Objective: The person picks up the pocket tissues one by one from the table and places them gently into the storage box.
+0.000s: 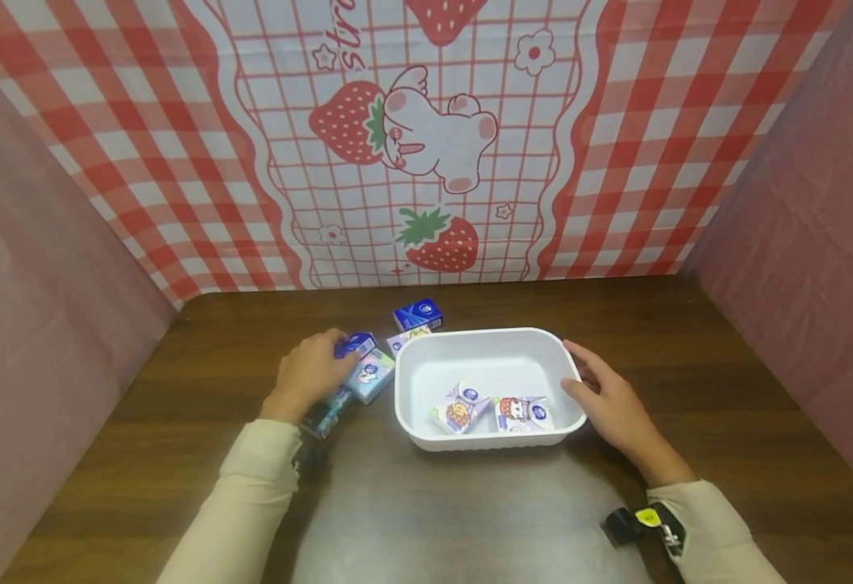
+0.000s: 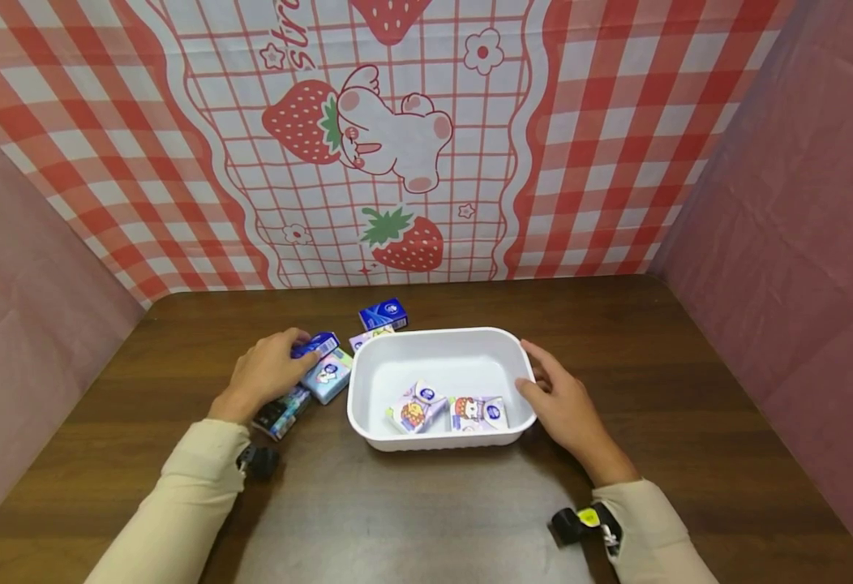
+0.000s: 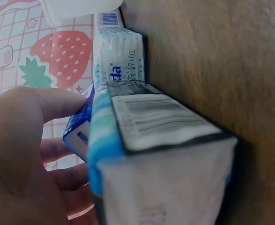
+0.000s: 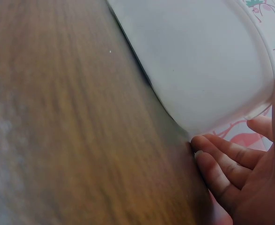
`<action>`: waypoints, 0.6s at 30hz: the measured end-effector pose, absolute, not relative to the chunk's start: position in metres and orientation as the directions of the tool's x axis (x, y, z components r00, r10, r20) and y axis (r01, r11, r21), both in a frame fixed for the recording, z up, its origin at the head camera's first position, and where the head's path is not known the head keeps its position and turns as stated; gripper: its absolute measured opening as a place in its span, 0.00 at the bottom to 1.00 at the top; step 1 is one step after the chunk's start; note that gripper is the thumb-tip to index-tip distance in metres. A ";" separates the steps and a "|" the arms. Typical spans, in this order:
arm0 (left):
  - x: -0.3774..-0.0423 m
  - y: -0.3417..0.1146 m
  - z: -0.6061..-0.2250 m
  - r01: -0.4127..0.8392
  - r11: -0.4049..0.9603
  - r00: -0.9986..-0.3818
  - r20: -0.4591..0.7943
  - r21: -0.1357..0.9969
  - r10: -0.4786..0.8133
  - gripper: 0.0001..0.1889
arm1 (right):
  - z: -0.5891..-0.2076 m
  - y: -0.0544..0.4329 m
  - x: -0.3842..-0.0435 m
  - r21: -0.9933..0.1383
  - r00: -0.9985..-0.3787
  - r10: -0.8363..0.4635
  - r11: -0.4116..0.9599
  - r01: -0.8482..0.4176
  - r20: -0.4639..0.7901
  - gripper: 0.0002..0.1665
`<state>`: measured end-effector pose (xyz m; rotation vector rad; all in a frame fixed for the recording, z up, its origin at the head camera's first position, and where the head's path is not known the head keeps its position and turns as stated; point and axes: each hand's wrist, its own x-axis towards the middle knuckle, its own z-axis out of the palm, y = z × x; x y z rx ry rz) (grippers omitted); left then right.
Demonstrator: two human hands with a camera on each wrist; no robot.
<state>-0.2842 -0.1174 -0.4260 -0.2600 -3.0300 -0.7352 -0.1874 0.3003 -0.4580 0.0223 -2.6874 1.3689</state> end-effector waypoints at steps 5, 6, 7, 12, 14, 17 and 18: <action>-0.284 -0.117 -0.426 0.168 0.874 -0.985 0.054 0.456 0.162 0.29 | -0.459 0.300 -0.188 -0.806 -0.992 0.045 0.587 -0.071 0.120 0.36; -0.284 -0.117 -0.426 0.168 0.874 -0.985 0.053 0.457 0.162 0.29 | -0.459 0.301 -0.188 -0.807 -0.992 0.045 0.586 -0.070 0.119 0.36; -0.284 -0.117 -0.426 0.167 0.873 -0.986 0.052 0.458 0.161 0.29 | -0.459 0.301 -0.188 -0.807 -0.992 0.045 0.586 -0.070 0.119 0.36; -0.285 -0.117 -0.427 0.164 0.873 -0.986 0.054 0.459 0.157 0.29 | -0.458 0.300 -0.187 -0.808 -0.992 0.045 0.585 -0.070 0.118 0.36; -0.285 -0.118 -0.427 0.164 0.873 -0.986 0.058 0.459 0.155 0.29 | -0.459 0.300 -0.188 -0.806 -0.992 0.044 0.587 -0.072 0.121 0.36; -0.284 -0.118 -0.428 0.163 0.872 -0.986 0.061 0.462 0.152 0.29 | -0.460 0.301 -0.188 -0.803 -0.991 0.044 0.592 -0.073 0.123 0.36; -0.284 -0.118 -0.428 0.163 0.871 -0.987 0.062 0.463 0.151 0.29 | -0.460 0.302 -0.188 -0.802 -0.992 0.044 0.593 -0.070 0.120 0.36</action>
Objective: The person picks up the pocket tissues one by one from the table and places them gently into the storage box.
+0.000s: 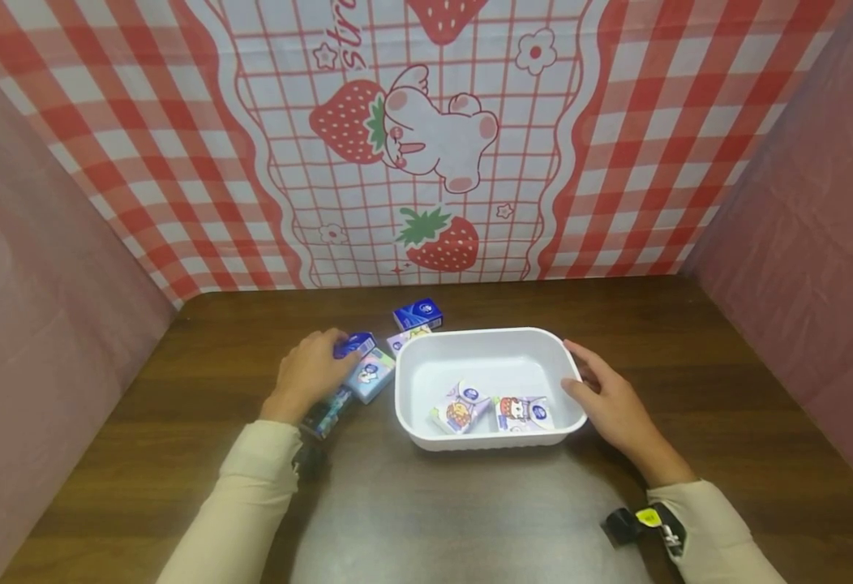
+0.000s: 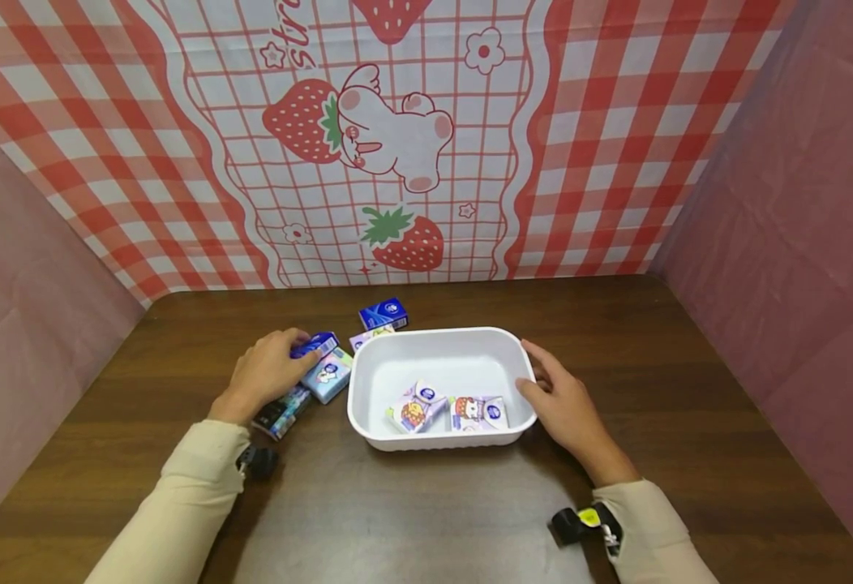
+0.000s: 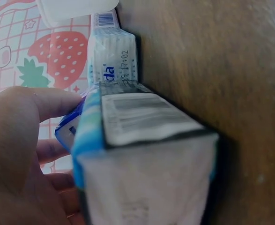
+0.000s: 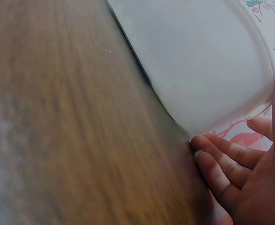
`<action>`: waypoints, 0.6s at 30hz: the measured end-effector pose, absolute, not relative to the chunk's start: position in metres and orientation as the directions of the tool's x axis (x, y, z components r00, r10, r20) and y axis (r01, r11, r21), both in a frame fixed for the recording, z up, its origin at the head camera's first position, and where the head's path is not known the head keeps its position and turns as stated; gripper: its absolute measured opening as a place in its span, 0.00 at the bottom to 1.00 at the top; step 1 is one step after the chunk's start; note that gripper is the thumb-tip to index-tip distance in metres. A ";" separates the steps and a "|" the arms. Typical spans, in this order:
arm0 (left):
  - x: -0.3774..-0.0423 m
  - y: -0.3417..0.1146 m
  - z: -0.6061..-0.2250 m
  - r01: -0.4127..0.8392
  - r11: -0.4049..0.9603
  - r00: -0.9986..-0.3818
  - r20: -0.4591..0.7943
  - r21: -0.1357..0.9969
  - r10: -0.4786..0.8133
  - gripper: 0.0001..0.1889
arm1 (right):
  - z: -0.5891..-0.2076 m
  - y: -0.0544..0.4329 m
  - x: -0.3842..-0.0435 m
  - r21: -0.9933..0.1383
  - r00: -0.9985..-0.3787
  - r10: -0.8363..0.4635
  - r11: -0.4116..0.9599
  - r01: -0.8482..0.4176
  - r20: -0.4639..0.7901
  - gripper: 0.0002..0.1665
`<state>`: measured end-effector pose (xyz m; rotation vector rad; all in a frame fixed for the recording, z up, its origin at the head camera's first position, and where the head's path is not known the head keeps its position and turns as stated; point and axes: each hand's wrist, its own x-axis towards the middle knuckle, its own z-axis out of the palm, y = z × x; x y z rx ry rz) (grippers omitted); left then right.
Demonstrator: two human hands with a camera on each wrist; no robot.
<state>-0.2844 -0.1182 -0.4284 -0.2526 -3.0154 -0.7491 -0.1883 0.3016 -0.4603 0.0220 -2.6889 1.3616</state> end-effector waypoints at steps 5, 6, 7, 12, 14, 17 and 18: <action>-0.283 -0.120 -0.429 0.160 0.867 -0.987 0.078 0.473 0.140 0.29 | -0.463 0.302 -0.189 -0.801 -0.993 0.045 0.596 -0.063 0.112 0.35; -0.283 -0.120 -0.429 0.159 0.864 -0.987 0.082 0.478 0.136 0.28 | -0.463 0.302 -0.189 -0.801 -0.993 0.045 0.595 -0.063 0.112 0.35; -0.282 -0.121 -0.429 0.157 0.860 -0.988 0.084 0.486 0.132 0.28 | -0.463 0.302 -0.189 -0.801 -0.992 0.045 0.595 -0.065 0.114 0.35; -0.281 -0.122 -0.430 0.142 0.842 -0.990 0.089 0.521 0.112 0.28 | -0.463 0.302 -0.190 -0.803 -0.992 0.041 0.591 -0.071 0.118 0.36; -0.280 -0.123 -0.430 0.147 0.839 -0.989 0.093 0.523 0.115 0.28 | -0.462 0.302 -0.189 -0.804 -0.992 0.041 0.590 -0.070 0.116 0.36; -0.279 -0.123 -0.431 0.160 0.839 -0.987 0.105 0.521 0.123 0.28 | -0.461 0.301 -0.189 -0.806 -0.993 0.041 0.588 -0.069 0.115 0.36; -0.278 -0.123 -0.431 0.165 0.837 -0.986 0.109 0.522 0.126 0.28 | -0.461 0.301 -0.189 -0.806 -0.993 0.044 0.588 -0.066 0.113 0.36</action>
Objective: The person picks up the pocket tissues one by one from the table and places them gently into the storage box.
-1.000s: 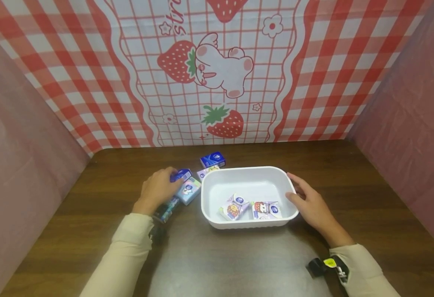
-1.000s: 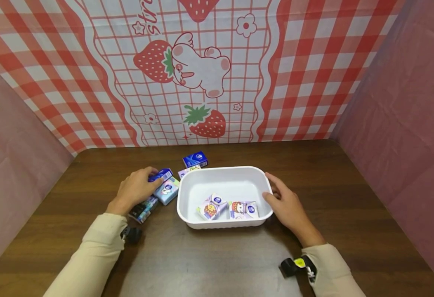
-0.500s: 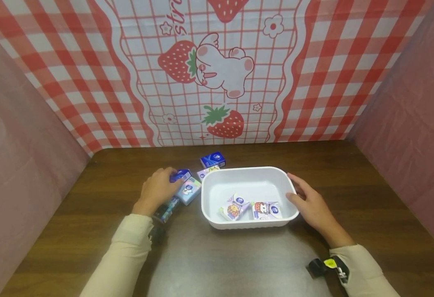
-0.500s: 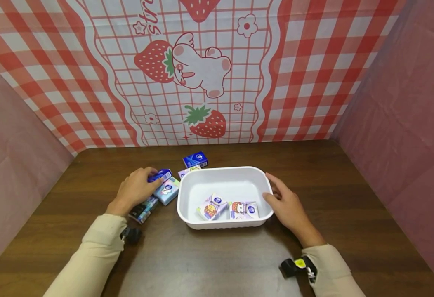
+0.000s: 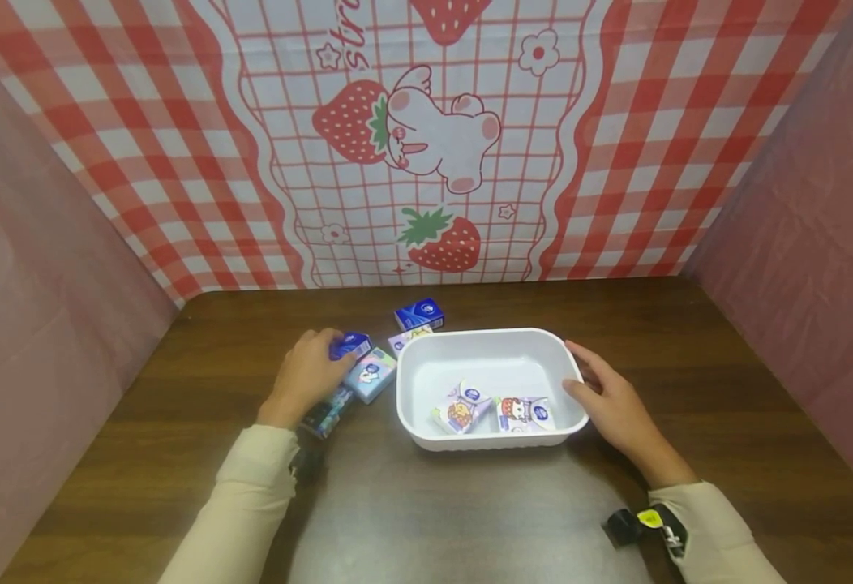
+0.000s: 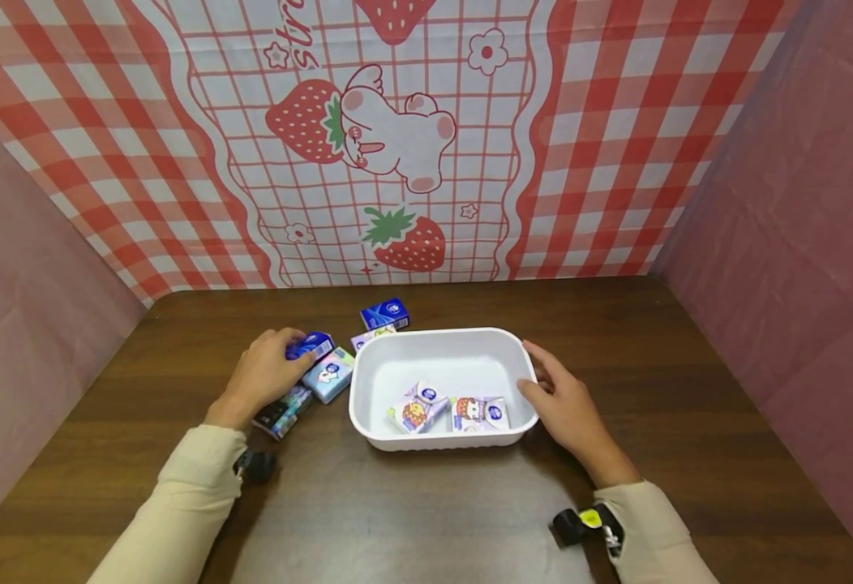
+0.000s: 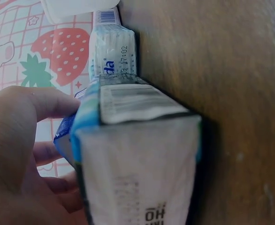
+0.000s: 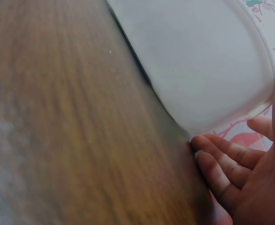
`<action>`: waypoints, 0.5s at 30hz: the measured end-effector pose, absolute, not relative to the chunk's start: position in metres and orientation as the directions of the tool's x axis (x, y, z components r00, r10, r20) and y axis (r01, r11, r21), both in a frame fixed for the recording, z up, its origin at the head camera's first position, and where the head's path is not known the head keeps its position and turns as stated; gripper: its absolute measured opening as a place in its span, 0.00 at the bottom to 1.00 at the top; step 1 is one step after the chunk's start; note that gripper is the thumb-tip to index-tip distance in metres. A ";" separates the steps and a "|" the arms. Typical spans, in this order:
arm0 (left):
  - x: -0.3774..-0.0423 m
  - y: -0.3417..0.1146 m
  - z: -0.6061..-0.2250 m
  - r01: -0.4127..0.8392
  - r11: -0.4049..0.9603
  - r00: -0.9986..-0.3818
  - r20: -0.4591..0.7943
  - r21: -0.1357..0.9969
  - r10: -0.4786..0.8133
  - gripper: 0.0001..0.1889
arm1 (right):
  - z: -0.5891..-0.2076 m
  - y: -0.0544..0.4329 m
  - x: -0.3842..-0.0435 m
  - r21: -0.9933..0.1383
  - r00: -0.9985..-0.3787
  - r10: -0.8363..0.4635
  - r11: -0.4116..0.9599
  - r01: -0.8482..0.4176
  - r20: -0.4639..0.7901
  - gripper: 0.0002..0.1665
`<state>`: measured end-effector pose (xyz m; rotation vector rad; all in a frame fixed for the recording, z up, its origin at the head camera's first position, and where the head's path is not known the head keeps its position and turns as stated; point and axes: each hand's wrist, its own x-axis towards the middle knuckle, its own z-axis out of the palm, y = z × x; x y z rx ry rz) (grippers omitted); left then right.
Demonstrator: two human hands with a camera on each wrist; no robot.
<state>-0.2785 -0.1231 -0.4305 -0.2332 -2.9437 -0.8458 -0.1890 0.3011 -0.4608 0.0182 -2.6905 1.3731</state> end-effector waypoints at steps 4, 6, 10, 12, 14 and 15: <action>-0.278 -0.123 -0.431 0.184 0.831 -0.982 0.124 0.525 0.139 0.28 | -0.461 0.301 -0.188 -0.805 -0.992 0.044 0.589 -0.069 0.117 0.36; -0.279 -0.123 -0.432 0.193 0.829 -0.980 0.134 0.525 0.143 0.28 | -0.461 0.302 -0.188 -0.803 -0.992 0.044 0.592 -0.068 0.117 0.36; -0.280 -0.121 -0.432 0.207 0.825 -0.977 0.155 0.526 0.146 0.28 | -0.462 0.302 -0.188 -0.803 -0.993 0.042 0.592 -0.068 0.114 0.35; -0.280 -0.121 -0.432 0.204 0.822 -0.977 0.158 0.531 0.141 0.29 | -0.462 0.302 -0.188 -0.804 -0.992 0.039 0.590 -0.074 0.120 0.36; -0.279 -0.120 -0.432 0.201 0.818 -0.978 0.156 0.538 0.137 0.30 | -0.463 0.302 -0.188 -0.805 -0.992 0.038 0.588 -0.077 0.122 0.36; -0.279 -0.120 -0.432 0.200 0.817 -0.978 0.156 0.540 0.136 0.30 | -0.463 0.303 -0.188 -0.805 -0.992 0.037 0.588 -0.079 0.123 0.36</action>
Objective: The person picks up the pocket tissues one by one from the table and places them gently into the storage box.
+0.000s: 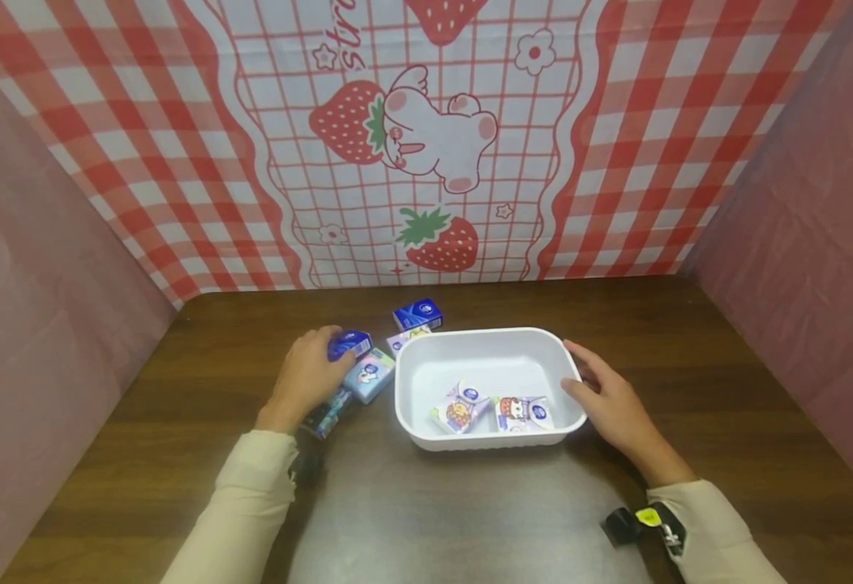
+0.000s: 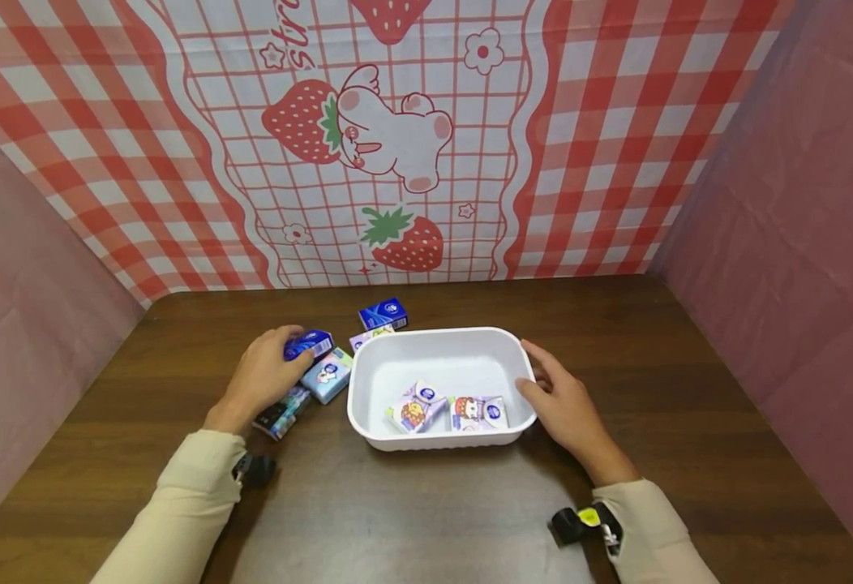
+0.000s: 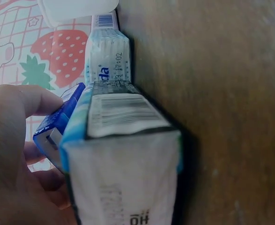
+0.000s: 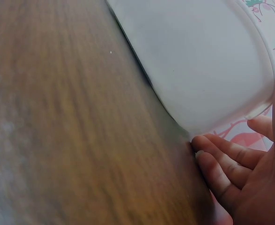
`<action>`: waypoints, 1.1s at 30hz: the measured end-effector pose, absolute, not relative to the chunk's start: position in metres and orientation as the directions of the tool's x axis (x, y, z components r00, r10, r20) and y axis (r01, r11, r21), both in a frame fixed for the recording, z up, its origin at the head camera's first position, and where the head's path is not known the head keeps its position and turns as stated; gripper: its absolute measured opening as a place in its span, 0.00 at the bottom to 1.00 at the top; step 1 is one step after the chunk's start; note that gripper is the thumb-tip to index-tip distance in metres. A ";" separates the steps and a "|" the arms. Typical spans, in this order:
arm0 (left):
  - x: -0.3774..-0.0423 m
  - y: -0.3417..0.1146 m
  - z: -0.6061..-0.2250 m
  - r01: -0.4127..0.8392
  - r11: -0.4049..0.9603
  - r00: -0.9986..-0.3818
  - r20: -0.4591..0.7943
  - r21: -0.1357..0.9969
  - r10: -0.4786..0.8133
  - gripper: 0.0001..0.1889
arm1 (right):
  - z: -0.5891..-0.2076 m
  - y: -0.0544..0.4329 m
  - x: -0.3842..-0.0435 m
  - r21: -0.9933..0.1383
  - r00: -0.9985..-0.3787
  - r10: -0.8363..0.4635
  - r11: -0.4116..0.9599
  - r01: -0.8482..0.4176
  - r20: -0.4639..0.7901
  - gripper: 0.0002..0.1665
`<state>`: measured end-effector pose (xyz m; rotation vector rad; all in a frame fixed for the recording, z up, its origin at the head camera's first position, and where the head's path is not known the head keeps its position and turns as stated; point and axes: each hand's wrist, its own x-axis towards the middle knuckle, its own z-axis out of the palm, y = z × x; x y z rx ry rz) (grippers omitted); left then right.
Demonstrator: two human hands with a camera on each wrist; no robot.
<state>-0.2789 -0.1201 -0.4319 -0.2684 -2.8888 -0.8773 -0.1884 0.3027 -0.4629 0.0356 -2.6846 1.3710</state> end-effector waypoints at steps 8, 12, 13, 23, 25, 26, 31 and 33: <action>-0.275 -0.117 -0.429 0.205 0.816 -0.977 0.167 0.541 0.135 0.30 | -0.463 0.302 -0.188 -0.807 -0.993 0.043 0.587 -0.062 0.108 0.36; -0.273 -0.113 -0.426 0.201 0.808 -0.978 0.166 0.554 0.130 0.30 | -0.462 0.302 -0.189 -0.806 -0.992 0.042 0.588 -0.068 0.115 0.36; -0.273 -0.113 -0.425 0.204 0.805 -0.977 0.166 0.557 0.133 0.30 | -0.462 0.302 -0.189 -0.805 -0.992 0.042 0.589 -0.069 0.116 0.36; -0.269 -0.103 -0.416 0.268 0.778 -0.960 0.225 0.568 0.166 0.29 | -0.462 0.301 -0.188 -0.805 -0.992 0.048 0.589 -0.066 0.116 0.35; -0.269 -0.102 -0.416 0.278 0.775 -0.957 0.236 0.567 0.171 0.29 | -0.461 0.300 -0.188 -0.805 -0.991 0.050 0.589 -0.070 0.123 0.35; -0.269 -0.102 -0.415 0.279 0.775 -0.956 0.237 0.568 0.171 0.29 | -0.460 0.300 -0.188 -0.805 -0.991 0.050 0.589 -0.073 0.127 0.35; -0.267 -0.098 -0.412 0.277 0.767 -0.958 0.232 0.578 0.171 0.28 | -0.459 0.300 -0.187 -0.806 -0.990 0.047 0.586 -0.078 0.130 0.36; -0.266 -0.097 -0.411 0.276 0.763 -0.958 0.228 0.584 0.172 0.28 | -0.459 0.300 -0.187 -0.806 -0.991 0.045 0.587 -0.076 0.127 0.36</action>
